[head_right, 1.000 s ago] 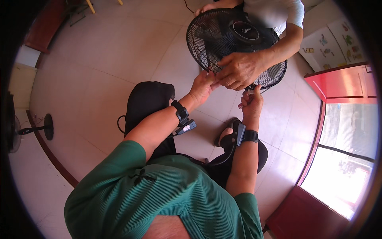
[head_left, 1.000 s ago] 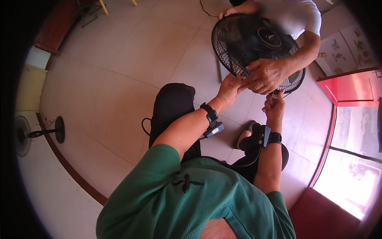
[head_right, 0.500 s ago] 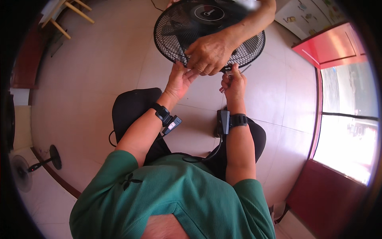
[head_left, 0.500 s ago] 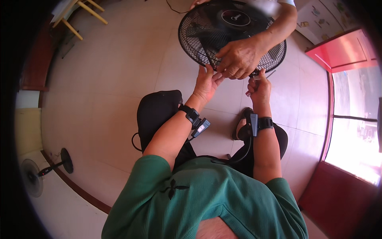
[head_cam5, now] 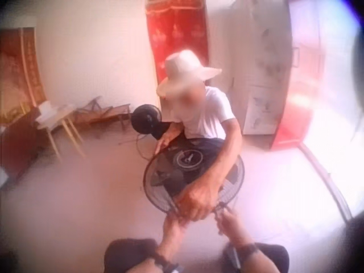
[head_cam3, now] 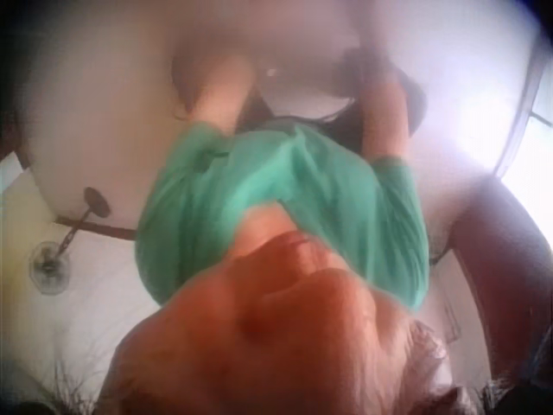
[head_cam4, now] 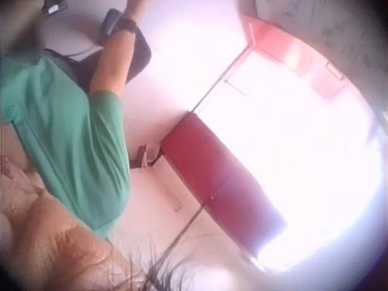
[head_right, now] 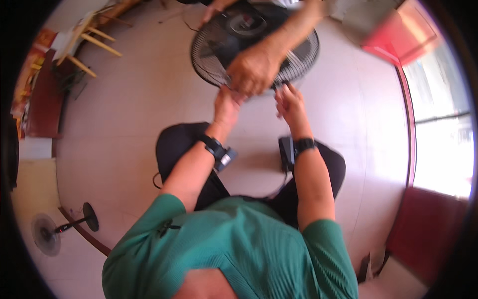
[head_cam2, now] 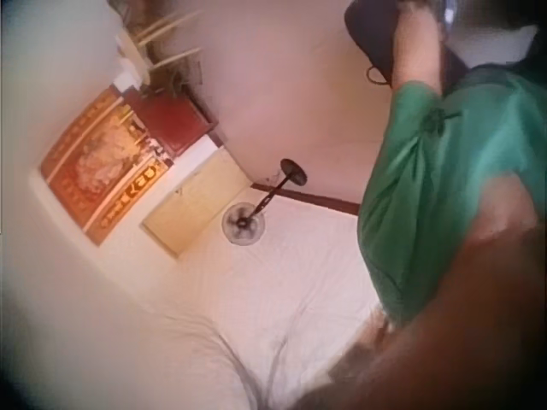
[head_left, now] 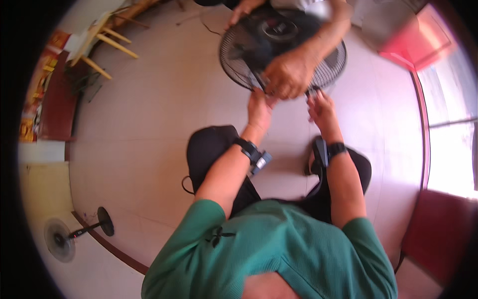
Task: The person uses a screwdriver to loosen and tighten the clip on a pedestal fan's grille while being assisted by another person, then removes and reattaches the front protective grille.
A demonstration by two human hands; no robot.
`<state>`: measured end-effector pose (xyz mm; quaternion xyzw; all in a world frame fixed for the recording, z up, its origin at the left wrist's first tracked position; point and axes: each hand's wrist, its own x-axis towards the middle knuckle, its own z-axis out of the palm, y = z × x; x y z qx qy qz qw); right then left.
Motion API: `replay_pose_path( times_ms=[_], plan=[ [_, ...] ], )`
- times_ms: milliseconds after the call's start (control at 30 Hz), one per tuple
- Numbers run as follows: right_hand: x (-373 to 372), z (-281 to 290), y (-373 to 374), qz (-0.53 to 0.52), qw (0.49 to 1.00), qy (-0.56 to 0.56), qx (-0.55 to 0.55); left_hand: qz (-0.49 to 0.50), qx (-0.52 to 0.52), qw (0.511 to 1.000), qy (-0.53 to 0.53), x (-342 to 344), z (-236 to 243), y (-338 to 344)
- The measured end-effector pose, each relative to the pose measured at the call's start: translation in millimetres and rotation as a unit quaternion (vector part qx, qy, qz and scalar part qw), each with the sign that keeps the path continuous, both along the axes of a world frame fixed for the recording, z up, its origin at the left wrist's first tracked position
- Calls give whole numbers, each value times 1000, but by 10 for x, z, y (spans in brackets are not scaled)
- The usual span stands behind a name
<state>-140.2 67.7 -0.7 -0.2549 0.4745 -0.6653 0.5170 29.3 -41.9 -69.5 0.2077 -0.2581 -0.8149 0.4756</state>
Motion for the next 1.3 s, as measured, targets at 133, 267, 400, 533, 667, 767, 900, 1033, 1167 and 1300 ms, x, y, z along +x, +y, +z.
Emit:
replay_pose_path(
  times_ms=[133, 267, 400, 533, 667, 767, 900, 1033, 1167, 1300],
  plan=[
    [-72, -58, -27, -12, 999, -36, -24, 11, 31, 999, -8, -78, 125, 7],
    [-110, -245, -99, -28, 997, -56, -45, -1, 32, 999, -7, -18, 177, 36],
    [-107, -266, -97, -40, 995, -74, -51, -3, 17, 1000, -14, -8, 280, 104],
    [-162, -233, -21, -8, 997, -67, -32, 8, 5, 1000, -27, -43, 294, 131],
    [-98, -85, -38, -13, 999, -45, 24, 134, -18, 958, -252, -44, 218, 128],
    [-163, -136, -41, -31, 996, -79, -8, 102, -31, 939, -326, 62, 400, 74],
    [-188, -79, -24, -50, 998, -45, 16, -17, -28, 937, -349, 133, 700, 17],
    [-92, 127, 31, -44, 995, 60, 63, -26, 12, 976, -218, 166, 671, -6],
    [-51, 159, -7, -61, 990, 97, 76, -41, -40, 978, -202, 203, 593, -34],
    [-64, 134, -19, -66, 994, 64, 56, -41, -76, 965, -246, 218, 661, -8]
  ],
)
